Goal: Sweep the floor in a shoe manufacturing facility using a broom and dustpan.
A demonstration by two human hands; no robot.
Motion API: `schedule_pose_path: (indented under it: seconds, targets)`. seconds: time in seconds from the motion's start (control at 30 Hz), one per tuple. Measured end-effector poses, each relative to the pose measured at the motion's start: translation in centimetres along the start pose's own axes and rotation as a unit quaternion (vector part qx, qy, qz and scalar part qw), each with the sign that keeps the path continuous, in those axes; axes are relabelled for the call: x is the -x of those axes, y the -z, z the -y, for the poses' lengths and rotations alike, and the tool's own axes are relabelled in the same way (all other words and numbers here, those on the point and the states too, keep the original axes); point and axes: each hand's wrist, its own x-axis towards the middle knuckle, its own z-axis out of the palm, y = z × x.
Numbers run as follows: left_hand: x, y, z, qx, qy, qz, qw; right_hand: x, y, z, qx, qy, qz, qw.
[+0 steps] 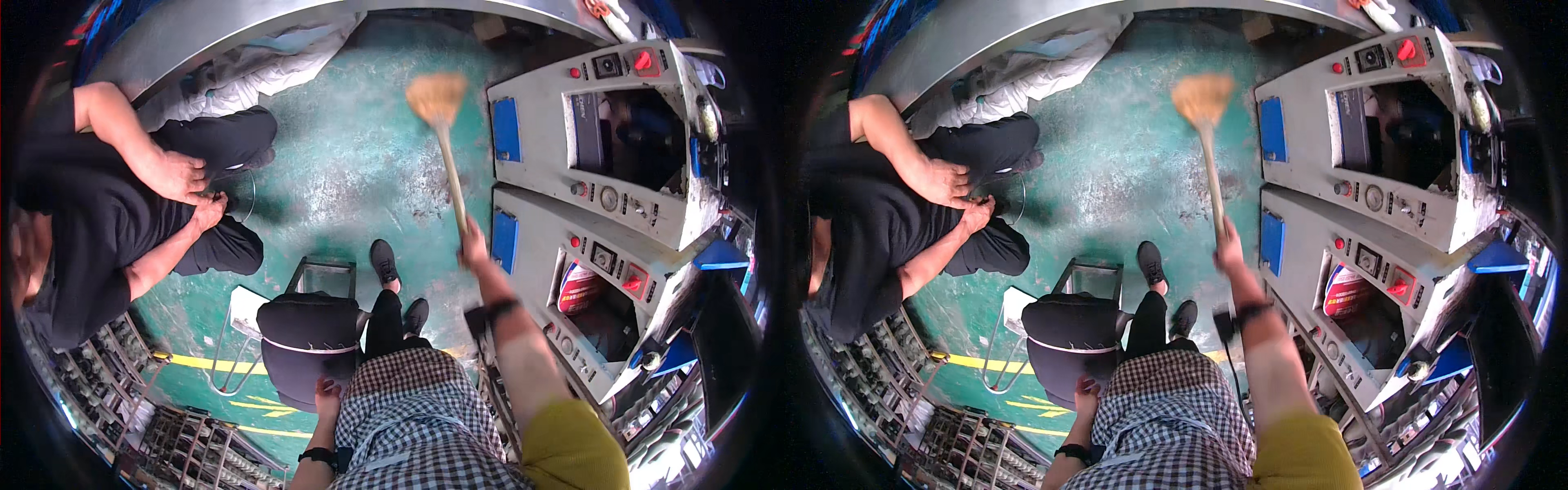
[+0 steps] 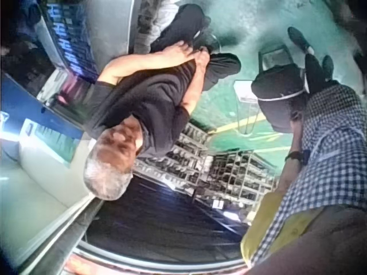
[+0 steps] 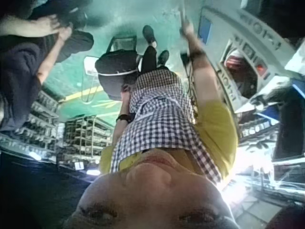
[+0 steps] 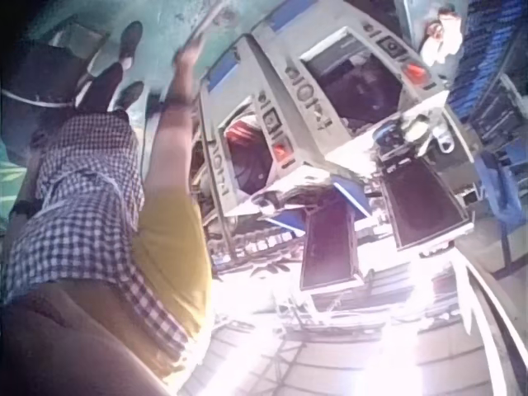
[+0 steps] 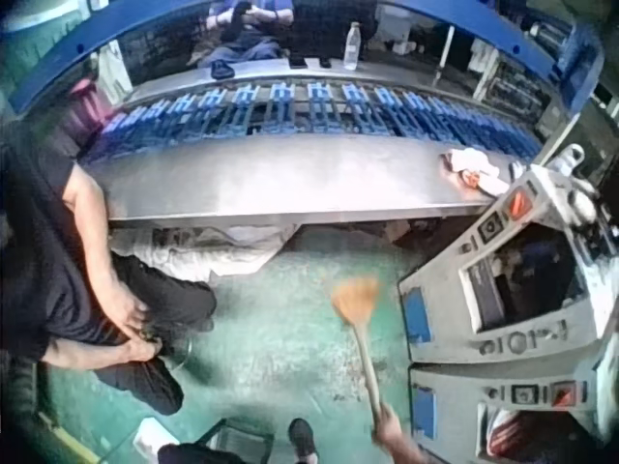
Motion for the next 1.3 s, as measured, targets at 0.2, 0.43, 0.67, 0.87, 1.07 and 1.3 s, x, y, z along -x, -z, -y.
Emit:
schedule_pose_path:
  seconds: [0.2, 0.43, 0.67, 0.87, 1.07, 1.3]
  targets:
    - [1.2, -2.1, -2.9, -0.045, -0.056, 0.041, 0.997, 22.2, 8.5, -12.6, 0.005, 0.052, 0.031, 0.998]
    - [1.1, -1.4, -1.2, -0.009, -0.066, 0.018, 0.998, 17.9, -1.7, 1.7, 0.108, 0.111, 0.109, 0.982]
    - [0.3, -1.4, 1.8, -0.014, -0.05, 0.002, 0.999, -4.1, -14.7, 17.7, 0.285, 0.109, 0.175, 0.936]
    - [1.0, -2.2, 2.3, -0.039, -0.058, 0.007, 0.998, -4.2, -9.7, 2.4, 0.152, 0.072, 0.083, 0.982]
    - [1.4, -2.9, 2.4, -0.038, -0.054, -0.004, 0.998, 16.1, 1.4, -9.5, 0.194, 0.006, 0.084, 0.977]
    - [0.3, -2.8, 2.1, -0.105, -0.155, -0.058, 0.981, 30.1, 11.4, -7.9, 0.14, -0.089, 0.075, 0.983]
